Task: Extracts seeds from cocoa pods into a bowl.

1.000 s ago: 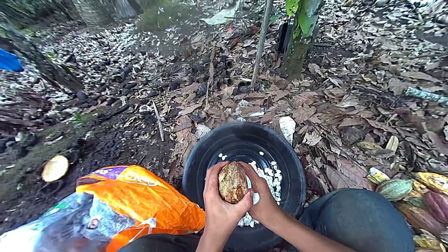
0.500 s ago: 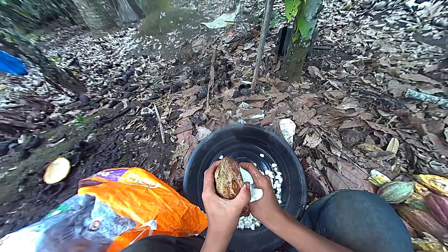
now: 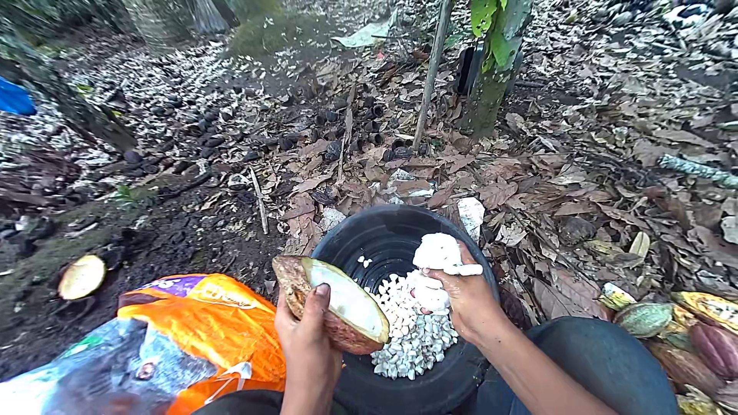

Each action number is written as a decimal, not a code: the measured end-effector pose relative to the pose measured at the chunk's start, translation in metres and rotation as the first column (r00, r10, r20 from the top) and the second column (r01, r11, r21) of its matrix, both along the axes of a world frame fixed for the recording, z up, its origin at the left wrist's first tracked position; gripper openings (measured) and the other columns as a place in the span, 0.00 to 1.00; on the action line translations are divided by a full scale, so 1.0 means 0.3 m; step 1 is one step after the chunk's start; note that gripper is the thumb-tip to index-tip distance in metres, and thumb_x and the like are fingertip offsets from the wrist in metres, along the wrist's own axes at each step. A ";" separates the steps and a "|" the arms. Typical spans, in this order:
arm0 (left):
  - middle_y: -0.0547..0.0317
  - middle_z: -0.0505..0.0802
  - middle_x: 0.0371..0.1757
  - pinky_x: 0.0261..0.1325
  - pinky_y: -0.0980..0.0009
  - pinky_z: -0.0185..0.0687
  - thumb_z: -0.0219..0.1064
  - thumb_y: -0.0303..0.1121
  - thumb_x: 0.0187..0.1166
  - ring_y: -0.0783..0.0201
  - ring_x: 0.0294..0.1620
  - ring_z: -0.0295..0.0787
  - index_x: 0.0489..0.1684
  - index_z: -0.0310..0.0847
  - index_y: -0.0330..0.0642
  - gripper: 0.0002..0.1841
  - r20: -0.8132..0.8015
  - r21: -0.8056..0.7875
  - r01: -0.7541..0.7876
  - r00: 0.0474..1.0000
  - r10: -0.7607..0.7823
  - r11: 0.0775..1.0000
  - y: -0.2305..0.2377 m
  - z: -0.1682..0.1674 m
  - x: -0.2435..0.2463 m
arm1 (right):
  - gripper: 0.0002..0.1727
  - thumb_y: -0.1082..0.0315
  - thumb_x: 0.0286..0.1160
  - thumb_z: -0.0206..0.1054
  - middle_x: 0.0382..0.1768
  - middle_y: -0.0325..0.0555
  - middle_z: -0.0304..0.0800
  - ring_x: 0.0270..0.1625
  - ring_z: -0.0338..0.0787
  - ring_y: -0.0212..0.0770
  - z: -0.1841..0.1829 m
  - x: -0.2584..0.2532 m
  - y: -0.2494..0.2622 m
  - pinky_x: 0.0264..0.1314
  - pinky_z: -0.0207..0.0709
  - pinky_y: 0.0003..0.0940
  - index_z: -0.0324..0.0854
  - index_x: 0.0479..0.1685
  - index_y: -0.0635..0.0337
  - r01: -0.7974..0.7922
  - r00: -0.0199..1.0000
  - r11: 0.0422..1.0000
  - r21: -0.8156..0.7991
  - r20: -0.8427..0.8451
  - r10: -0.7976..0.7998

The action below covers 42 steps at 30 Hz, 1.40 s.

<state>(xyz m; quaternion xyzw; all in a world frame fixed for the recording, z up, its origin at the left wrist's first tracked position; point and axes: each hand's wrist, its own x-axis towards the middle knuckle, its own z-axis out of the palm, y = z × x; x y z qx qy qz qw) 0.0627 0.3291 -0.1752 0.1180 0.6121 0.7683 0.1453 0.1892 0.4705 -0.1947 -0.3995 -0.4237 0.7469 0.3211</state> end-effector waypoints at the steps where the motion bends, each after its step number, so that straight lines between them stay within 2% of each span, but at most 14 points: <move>1: 0.61 0.92 0.38 0.39 0.68 0.95 0.64 0.36 0.70 0.69 0.37 0.95 0.67 0.66 0.34 0.27 -0.003 0.002 -0.001 1.000 0.001 1.000 0.000 0.001 -0.001 | 0.41 0.87 0.68 0.69 0.63 0.55 0.84 0.52 0.92 0.42 -0.022 -0.007 0.001 0.48 0.91 0.36 0.63 0.85 0.59 -0.042 0.999 0.998 0.055 0.011 0.042; 3: 0.61 0.92 0.38 0.39 0.68 0.95 0.65 0.37 0.70 0.69 0.36 0.94 0.66 0.67 0.34 0.26 -0.003 0.000 0.005 1.000 -0.005 1.000 0.000 0.005 0.006 | 0.37 0.86 0.67 0.69 0.64 0.54 0.85 0.59 0.90 0.38 -0.098 -0.037 0.018 0.59 0.88 0.31 0.68 0.81 0.63 -0.097 0.995 0.977 0.189 0.057 0.088; 6: 0.61 0.91 0.39 0.40 0.70 0.94 0.68 0.37 0.66 0.69 0.37 0.94 0.68 0.65 0.34 0.30 -0.015 -0.012 0.027 1.000 -0.027 1.000 0.001 0.011 0.017 | 0.27 0.82 0.73 0.66 0.63 0.56 0.87 0.62 0.88 0.38 -0.212 -0.077 0.077 0.66 0.83 0.32 0.75 0.75 0.68 -0.108 0.982 0.939 0.327 0.185 0.048; 10: 0.61 0.91 0.43 0.41 0.71 0.94 0.73 0.39 0.61 0.70 0.39 0.94 0.74 0.64 0.32 0.38 -0.050 -0.040 0.061 0.997 -0.063 0.997 -0.012 0.009 0.023 | 0.22 0.80 0.75 0.66 0.60 0.56 0.89 0.60 0.89 0.38 -0.285 -0.081 0.113 0.66 0.82 0.34 0.80 0.69 0.69 -0.104 0.958 0.917 0.384 0.287 -0.012; 18: 0.60 0.91 0.43 0.41 0.72 0.93 0.74 0.37 0.57 0.70 0.40 0.94 0.71 0.69 0.33 0.37 -0.045 -0.034 0.074 0.996 -0.075 0.997 -0.026 0.023 0.022 | 0.18 0.80 0.75 0.67 0.59 0.59 0.89 0.62 0.87 0.43 -0.320 -0.065 0.116 0.70 0.79 0.40 0.81 0.64 0.72 -0.185 0.903 0.898 0.400 0.429 -0.005; 22: 0.60 0.92 0.44 0.42 0.72 0.93 0.75 0.39 0.58 0.70 0.40 0.94 0.70 0.70 0.33 0.37 -0.055 -0.021 0.090 0.994 -0.091 0.996 -0.029 0.018 0.015 | 0.14 0.78 0.75 0.71 0.54 0.57 0.89 0.58 0.87 0.41 -0.325 -0.061 0.107 0.68 0.79 0.36 0.83 0.58 0.72 -0.221 0.886 0.906 0.361 0.464 0.031; 24: 0.60 0.91 0.43 0.42 0.72 0.93 0.75 0.39 0.57 0.70 0.40 0.93 0.70 0.70 0.34 0.37 -0.054 -0.023 0.090 0.994 -0.091 0.996 -0.026 0.016 0.015 | 0.16 0.74 0.77 0.72 0.56 0.56 0.90 0.60 0.87 0.40 -0.320 -0.062 0.101 0.70 0.78 0.36 0.83 0.60 0.72 -0.246 0.873 0.912 0.329 0.484 0.061; 29: 0.59 0.91 0.44 0.42 0.72 0.93 0.76 0.39 0.57 0.69 0.40 0.94 0.71 0.69 0.34 0.38 -0.045 -0.033 0.107 0.993 -0.108 0.994 -0.021 0.010 0.018 | 0.24 0.58 0.89 0.61 0.71 0.62 0.83 0.75 0.80 0.52 -0.309 -0.075 0.090 0.81 0.68 0.51 0.78 0.72 0.69 -0.262 0.800 0.944 0.200 0.592 0.097; 33: 0.59 0.91 0.44 0.42 0.73 0.93 0.76 0.39 0.56 0.70 0.40 0.93 0.70 0.70 0.34 0.38 -0.052 -0.043 0.105 0.993 -0.107 0.994 -0.017 0.001 0.019 | 0.25 0.58 0.92 0.56 0.71 0.66 0.81 0.75 0.80 0.56 -0.315 -0.075 0.092 0.79 0.70 0.55 0.73 0.76 0.70 -0.235 0.759 0.965 0.117 0.642 0.107; 35: 0.59 0.91 0.44 0.42 0.73 0.92 0.76 0.40 0.56 0.70 0.40 0.93 0.70 0.70 0.34 0.38 -0.055 -0.051 0.100 0.993 -0.103 0.994 -0.016 -0.002 0.018 | 0.26 0.57 0.93 0.54 0.68 0.69 0.81 0.71 0.82 0.58 -0.323 -0.075 0.098 0.75 0.72 0.57 0.73 0.73 0.73 -0.224 0.738 0.971 0.082 0.665 0.114; 37: 0.59 0.91 0.45 0.42 0.73 0.92 0.76 0.40 0.56 0.70 0.41 0.93 0.71 0.69 0.34 0.39 -0.060 -0.062 0.098 0.993 -0.102 0.993 -0.013 -0.005 0.019 | 0.28 0.54 0.92 0.57 0.64 0.69 0.83 0.67 0.84 0.58 -0.324 -0.076 0.102 0.72 0.74 0.56 0.75 0.70 0.75 -0.187 0.752 0.980 0.060 0.651 0.104; 38: 0.59 0.91 0.45 0.42 0.73 0.93 0.77 0.40 0.57 0.70 0.41 0.93 0.72 0.69 0.33 0.39 -0.060 -0.062 0.099 0.993 -0.103 0.993 -0.012 -0.006 0.021 | 0.30 0.53 0.90 0.60 0.66 0.70 0.82 0.69 0.83 0.58 -0.320 -0.073 0.103 0.73 0.73 0.56 0.72 0.73 0.74 -0.171 0.779 0.985 0.032 0.617 0.115; 40: 0.60 0.91 0.45 0.42 0.74 0.92 0.76 0.40 0.57 0.71 0.41 0.93 0.71 0.70 0.33 0.38 -0.060 -0.073 0.097 0.993 -0.102 0.993 -0.010 -0.005 0.025 | 0.37 0.56 0.82 0.71 0.71 0.67 0.78 0.68 0.83 0.57 -0.306 -0.065 0.104 0.68 0.78 0.55 0.62 0.84 0.66 -0.172 0.837 0.984 -0.048 0.520 0.171; 42: 0.60 0.91 0.44 0.42 0.74 0.92 0.76 0.40 0.57 0.71 0.41 0.93 0.71 0.70 0.33 0.38 -0.061 -0.077 0.097 0.993 -0.102 0.992 -0.009 -0.006 0.026 | 0.47 0.65 0.77 0.75 0.76 0.64 0.73 0.64 0.84 0.58 -0.281 -0.063 0.101 0.54 0.83 0.56 0.46 0.92 0.50 -0.207 0.870 0.969 -0.135 0.428 0.246</move>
